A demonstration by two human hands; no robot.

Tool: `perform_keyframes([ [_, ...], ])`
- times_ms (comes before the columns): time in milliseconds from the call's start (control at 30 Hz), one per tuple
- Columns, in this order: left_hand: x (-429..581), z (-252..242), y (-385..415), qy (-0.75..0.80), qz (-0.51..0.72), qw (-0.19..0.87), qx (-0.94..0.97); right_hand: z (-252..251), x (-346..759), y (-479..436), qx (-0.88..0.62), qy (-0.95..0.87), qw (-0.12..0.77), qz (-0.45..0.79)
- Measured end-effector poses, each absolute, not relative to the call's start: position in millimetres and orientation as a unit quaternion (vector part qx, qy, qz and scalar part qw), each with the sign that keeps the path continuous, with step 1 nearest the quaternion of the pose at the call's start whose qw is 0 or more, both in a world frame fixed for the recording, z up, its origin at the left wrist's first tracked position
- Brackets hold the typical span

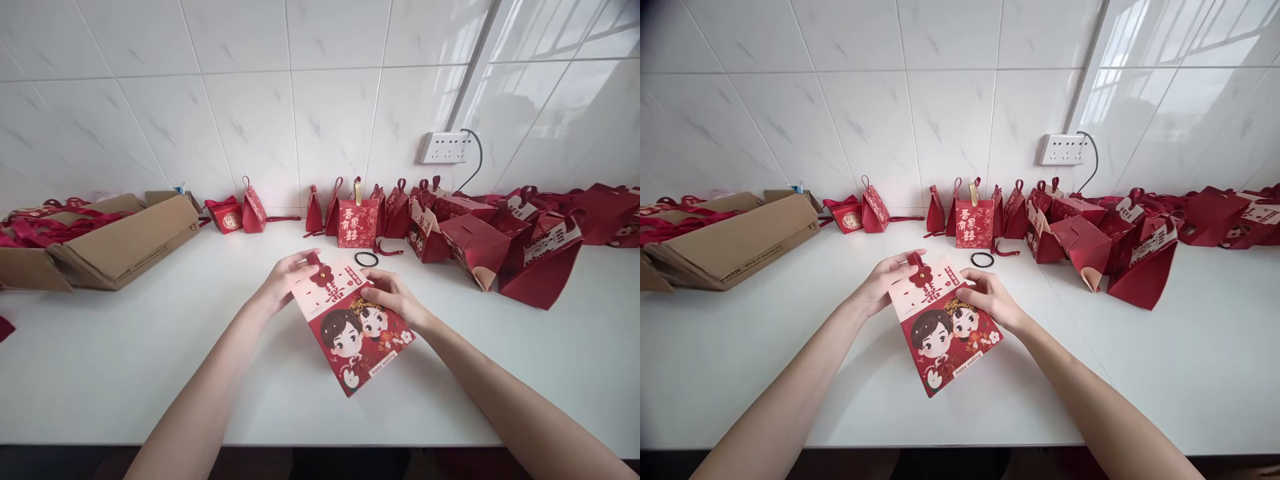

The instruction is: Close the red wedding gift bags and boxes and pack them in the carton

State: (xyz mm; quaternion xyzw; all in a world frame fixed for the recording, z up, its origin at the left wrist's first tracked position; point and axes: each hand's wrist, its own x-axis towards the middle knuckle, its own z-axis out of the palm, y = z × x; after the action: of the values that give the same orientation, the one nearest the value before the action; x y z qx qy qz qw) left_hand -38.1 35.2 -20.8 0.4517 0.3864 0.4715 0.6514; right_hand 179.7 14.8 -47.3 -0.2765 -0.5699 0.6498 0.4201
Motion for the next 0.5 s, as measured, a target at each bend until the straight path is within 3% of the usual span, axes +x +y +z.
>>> perform_keyframes([
  [200,-42,-31,43,0.4,0.509,0.612,0.454,-47,179,13,-0.288,-0.574,0.383,0.664],
  [500,-38,-34,45,0.399,0.607,0.557,0.403,-43,169,7,-0.299,-0.484,0.41,0.713],
])
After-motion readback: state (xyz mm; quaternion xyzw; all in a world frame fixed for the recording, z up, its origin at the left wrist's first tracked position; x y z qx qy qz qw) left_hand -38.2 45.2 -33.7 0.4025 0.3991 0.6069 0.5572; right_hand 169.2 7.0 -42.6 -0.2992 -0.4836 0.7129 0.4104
